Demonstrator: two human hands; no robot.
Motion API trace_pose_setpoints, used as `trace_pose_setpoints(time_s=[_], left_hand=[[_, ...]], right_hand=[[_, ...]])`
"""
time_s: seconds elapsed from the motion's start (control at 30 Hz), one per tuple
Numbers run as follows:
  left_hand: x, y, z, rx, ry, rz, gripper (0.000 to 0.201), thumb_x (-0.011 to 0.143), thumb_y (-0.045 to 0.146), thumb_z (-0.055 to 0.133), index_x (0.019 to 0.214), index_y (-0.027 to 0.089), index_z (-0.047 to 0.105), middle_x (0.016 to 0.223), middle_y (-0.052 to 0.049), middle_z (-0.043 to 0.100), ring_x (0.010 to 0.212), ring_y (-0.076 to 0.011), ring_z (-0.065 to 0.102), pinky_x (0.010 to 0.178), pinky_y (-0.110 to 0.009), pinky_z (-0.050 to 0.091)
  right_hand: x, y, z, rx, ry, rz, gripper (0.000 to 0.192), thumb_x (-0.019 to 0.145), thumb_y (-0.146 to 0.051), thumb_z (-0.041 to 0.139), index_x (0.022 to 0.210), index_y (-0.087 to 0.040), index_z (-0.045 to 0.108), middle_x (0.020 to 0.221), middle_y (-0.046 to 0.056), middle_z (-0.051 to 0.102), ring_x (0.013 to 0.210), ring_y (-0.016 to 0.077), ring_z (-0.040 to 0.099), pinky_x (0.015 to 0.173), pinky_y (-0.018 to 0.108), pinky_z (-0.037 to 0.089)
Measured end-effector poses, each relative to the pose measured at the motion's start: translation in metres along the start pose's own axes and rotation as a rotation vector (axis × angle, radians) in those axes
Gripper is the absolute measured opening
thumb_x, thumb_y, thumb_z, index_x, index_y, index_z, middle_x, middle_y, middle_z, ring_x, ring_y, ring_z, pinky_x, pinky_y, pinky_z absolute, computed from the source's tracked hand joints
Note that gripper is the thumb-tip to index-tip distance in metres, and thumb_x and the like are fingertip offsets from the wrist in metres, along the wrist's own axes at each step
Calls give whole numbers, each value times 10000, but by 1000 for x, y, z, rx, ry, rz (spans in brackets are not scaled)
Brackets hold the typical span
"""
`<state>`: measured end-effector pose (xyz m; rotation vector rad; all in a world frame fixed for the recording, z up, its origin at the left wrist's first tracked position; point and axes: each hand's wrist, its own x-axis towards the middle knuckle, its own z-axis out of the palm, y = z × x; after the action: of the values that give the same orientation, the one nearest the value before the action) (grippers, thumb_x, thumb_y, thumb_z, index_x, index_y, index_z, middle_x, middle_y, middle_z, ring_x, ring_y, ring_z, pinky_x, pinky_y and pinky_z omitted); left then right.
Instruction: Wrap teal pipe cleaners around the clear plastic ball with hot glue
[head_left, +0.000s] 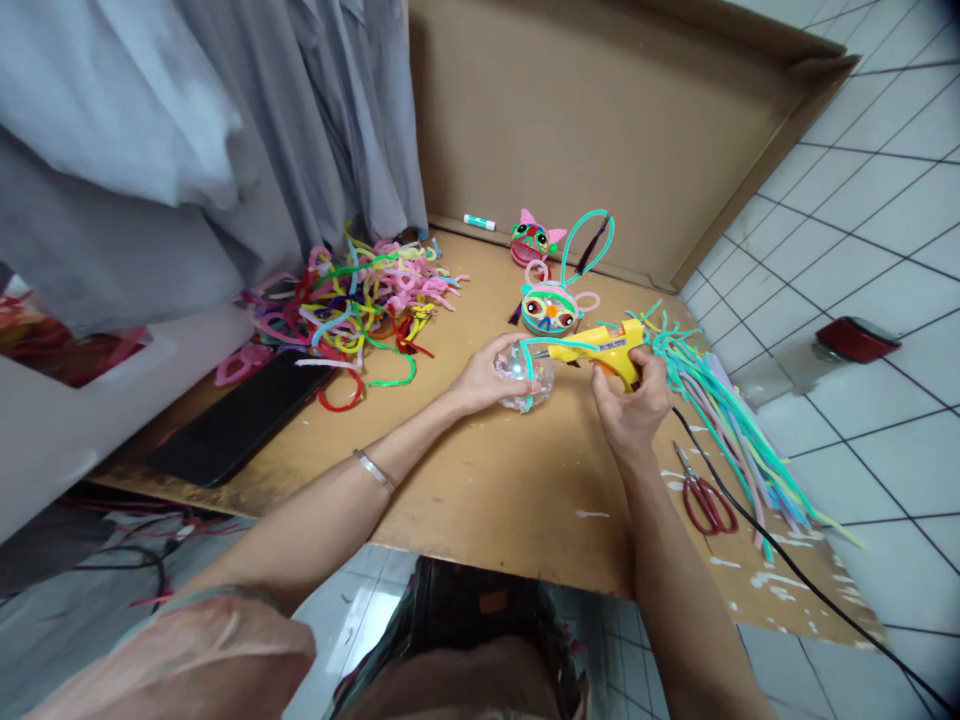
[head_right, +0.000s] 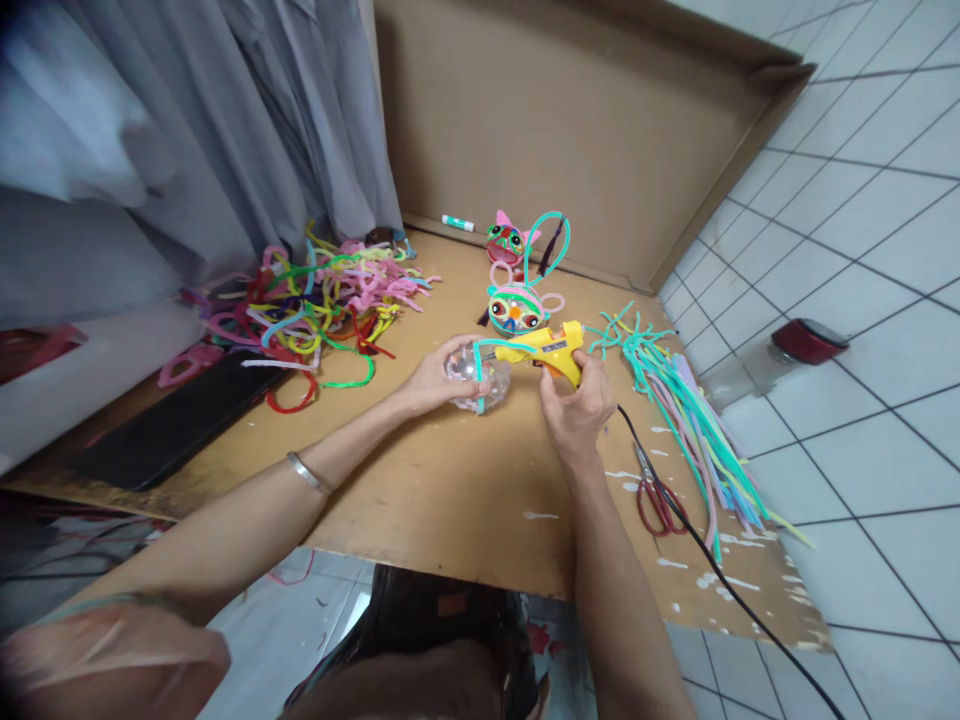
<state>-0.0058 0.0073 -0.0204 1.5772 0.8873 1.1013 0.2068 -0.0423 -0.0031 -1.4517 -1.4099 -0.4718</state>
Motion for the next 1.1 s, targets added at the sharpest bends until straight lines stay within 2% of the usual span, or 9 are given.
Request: trace_pose_setpoints(time_s=[0.4, 0.8, 0.97, 1.1], left_hand=[[0, 2, 0, -14, -1, -16, 789, 536, 336, 841, 1270, 186, 597, 1088, -62, 698, 950, -222, 648, 917, -378, 518], [-2, 3, 0, -56, -21, -21, 799, 534, 313, 842, 1279, 181, 583, 1146, -82, 687, 985, -237, 657, 945, -392, 513], [-2, 3, 1, -52, -23, -16, 799, 541, 313, 833, 1282, 165, 574, 1152, -90, 684, 989, -233, 651, 960, -394, 503], [-1, 2, 1, -56, -32, -17, 827, 536, 325, 834, 1294, 149, 556, 1147, -97, 682, 993, -230, 645, 961, -393, 499]], right_hand=[[2, 2, -5, -49, 1, -72, 326, 777, -432, 614, 1013, -216, 554, 942, 82, 661, 848, 235, 656, 761, 373, 543], [1, -2, -6, -21, -16, -72, 314, 777, -415, 601, 1010, -209, 555, 955, 93, 667, 875, 241, 660, 797, 392, 542], [1, 1, -5, -43, 13, -123, 299, 781, -373, 621, 1023, -208, 559, 956, 85, 677, 871, 232, 674, 775, 364, 549], [2, 4, -2, -33, 85, -199, 294, 769, -345, 646, 1014, -204, 566, 926, 69, 686, 844, 221, 684, 761, 349, 556]])
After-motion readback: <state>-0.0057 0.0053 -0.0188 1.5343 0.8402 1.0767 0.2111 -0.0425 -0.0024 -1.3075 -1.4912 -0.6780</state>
